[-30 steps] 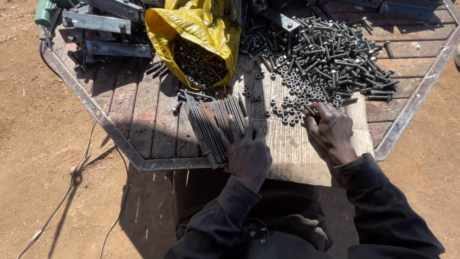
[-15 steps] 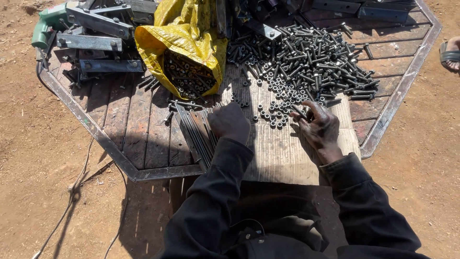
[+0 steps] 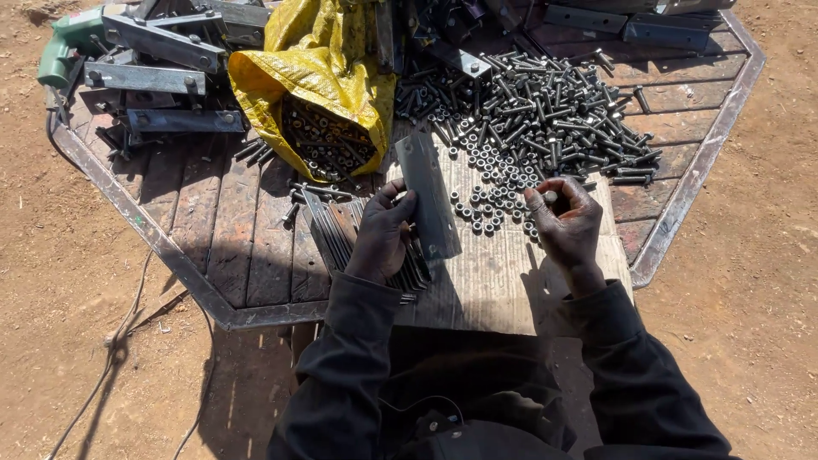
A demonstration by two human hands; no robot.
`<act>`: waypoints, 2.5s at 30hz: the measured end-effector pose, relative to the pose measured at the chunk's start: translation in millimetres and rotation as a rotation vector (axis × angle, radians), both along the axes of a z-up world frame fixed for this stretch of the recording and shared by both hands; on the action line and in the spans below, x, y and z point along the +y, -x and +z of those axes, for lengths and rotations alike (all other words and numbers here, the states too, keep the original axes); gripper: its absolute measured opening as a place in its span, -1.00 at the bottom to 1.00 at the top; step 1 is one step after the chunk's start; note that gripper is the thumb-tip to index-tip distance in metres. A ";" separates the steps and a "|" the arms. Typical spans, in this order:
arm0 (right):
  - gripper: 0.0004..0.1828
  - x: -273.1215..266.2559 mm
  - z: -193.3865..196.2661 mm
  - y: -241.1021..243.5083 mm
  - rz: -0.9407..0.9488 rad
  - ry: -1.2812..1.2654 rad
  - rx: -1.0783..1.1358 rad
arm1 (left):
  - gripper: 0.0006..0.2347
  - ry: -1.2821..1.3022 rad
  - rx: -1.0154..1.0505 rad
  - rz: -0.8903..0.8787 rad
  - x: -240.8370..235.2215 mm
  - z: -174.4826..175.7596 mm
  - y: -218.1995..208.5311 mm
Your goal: Assembling metal brackets by manually inserting bolts into pre-drilled holes on a workbench.
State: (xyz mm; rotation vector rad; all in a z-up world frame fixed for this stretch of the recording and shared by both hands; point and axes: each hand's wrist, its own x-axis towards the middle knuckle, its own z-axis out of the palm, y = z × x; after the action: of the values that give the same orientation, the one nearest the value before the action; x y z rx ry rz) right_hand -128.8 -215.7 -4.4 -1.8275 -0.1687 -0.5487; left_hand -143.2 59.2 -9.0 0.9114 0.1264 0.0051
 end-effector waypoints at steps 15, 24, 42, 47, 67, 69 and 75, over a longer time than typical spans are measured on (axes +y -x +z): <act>-0.87 109.5 92.3 7.6 0.266 0.019 -0.158 | -0.81 0.161 -0.011 -0.051 -8.0 -21.4 -5.3; -0.92 112.3 88.8 12.2 0.232 0.285 -0.221 | -0.79 0.077 -0.069 -0.039 -16.0 2.9 7.3; -0.78 3.2 44.2 -59.9 -0.057 0.687 0.061 | -0.85 0.208 -0.013 0.000 -6.1 -2.0 6.3; -0.58 -24.0 9.8 -89.2 -0.275 0.828 0.407 | -0.88 0.199 -0.001 0.012 -6.5 -16.8 -1.4; -0.81 -47.7 34.1 -77.2 0.073 -0.425 0.611 | -0.80 0.138 -0.006 -0.047 -5.9 -1.0 6.4; -0.79 -35.6 51.5 -68.3 0.177 -0.566 0.671 | -0.79 0.088 -0.006 -0.074 -6.4 -6.2 5.8; -0.79 -5.1 62.5 -61.1 0.374 -0.523 0.621 | -0.81 -0.051 -0.055 -0.113 -11.9 -6.1 1.8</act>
State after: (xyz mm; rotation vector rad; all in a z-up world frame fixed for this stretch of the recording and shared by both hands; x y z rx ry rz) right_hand -67.6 -220.8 58.1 -1.3294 0.0558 0.2349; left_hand -145.0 47.3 -15.2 0.9679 0.0236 -0.0717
